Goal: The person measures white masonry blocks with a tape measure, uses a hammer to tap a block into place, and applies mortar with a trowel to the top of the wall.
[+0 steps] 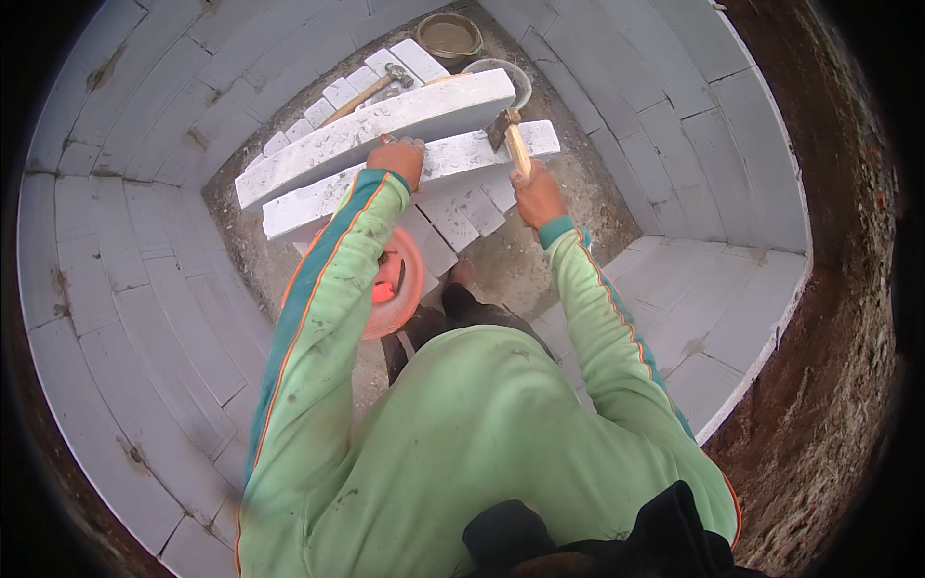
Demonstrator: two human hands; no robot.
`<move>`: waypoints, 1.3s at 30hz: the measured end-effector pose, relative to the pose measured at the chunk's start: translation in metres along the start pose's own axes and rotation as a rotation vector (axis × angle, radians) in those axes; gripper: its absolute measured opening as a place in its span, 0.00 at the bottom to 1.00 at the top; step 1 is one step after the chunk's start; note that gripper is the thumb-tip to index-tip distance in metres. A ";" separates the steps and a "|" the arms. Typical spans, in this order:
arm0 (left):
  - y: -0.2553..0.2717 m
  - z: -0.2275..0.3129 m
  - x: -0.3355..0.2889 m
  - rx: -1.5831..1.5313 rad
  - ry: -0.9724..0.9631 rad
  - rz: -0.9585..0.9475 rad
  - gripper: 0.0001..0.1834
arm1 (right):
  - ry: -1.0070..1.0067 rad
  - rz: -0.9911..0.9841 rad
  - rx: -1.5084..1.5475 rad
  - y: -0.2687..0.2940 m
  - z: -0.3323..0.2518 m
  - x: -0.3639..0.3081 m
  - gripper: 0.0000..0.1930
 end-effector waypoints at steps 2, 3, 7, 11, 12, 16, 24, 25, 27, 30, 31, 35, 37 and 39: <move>-0.004 -0.003 -0.002 -0.003 0.030 -0.008 0.44 | -0.014 -0.040 -0.012 0.001 -0.007 0.001 0.19; -0.003 -0.003 0.000 -0.019 0.026 0.008 0.44 | 0.054 0.048 0.001 0.009 -0.020 -0.010 0.19; 0.006 0.000 0.000 0.026 0.014 -0.018 0.47 | 0.068 -0.021 -0.086 -0.001 -0.004 -0.022 0.18; 0.003 0.001 -0.004 0.009 0.022 -0.038 0.47 | 0.075 0.054 -0.083 0.013 -0.018 -0.035 0.18; 0.004 -0.001 -0.003 0.013 0.024 -0.041 0.47 | 0.092 0.105 -0.005 0.015 -0.026 -0.039 0.18; 0.004 0.000 -0.001 0.051 0.008 0.004 0.48 | 0.081 0.005 -0.101 0.001 -0.009 -0.032 0.18; -0.002 0.001 -0.002 0.022 0.023 -0.022 0.49 | 0.110 0.140 -0.057 0.009 -0.003 -0.029 0.18; -0.001 -0.002 0.000 0.008 0.032 -0.020 0.48 | 0.147 0.110 -0.095 0.008 -0.011 -0.020 0.17; 0.000 -0.002 0.002 0.036 0.028 0.012 0.48 | 0.133 0.109 -0.096 0.015 -0.019 -0.020 0.17; -0.003 0.000 -0.001 0.031 0.034 -0.002 0.48 | 0.096 0.081 -0.133 0.010 -0.023 -0.022 0.17; 0.000 0.000 0.001 0.047 0.029 0.000 0.48 | 0.089 0.070 -0.165 0.008 -0.022 -0.017 0.17; -0.005 -0.003 -0.002 0.026 0.027 0.003 0.47 | 0.089 0.014 -0.153 0.008 -0.029 -0.008 0.17; -0.001 -0.002 0.000 0.038 0.037 0.006 0.47 | 0.110 0.066 -0.147 0.012 -0.038 -0.007 0.17; 0.005 0.003 0.000 0.059 0.024 0.020 0.46 | 0.082 0.070 -0.045 -0.004 0.013 0.010 0.16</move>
Point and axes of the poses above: each hand's wrist, its own x-axis towards the middle knuckle, its own y-axis out of the back of the hand, z = x × y, the point moved 5 cm from there along x, towards the middle knuckle, and after that the axes turned 13 degrees about y, right-handed, at the moved point
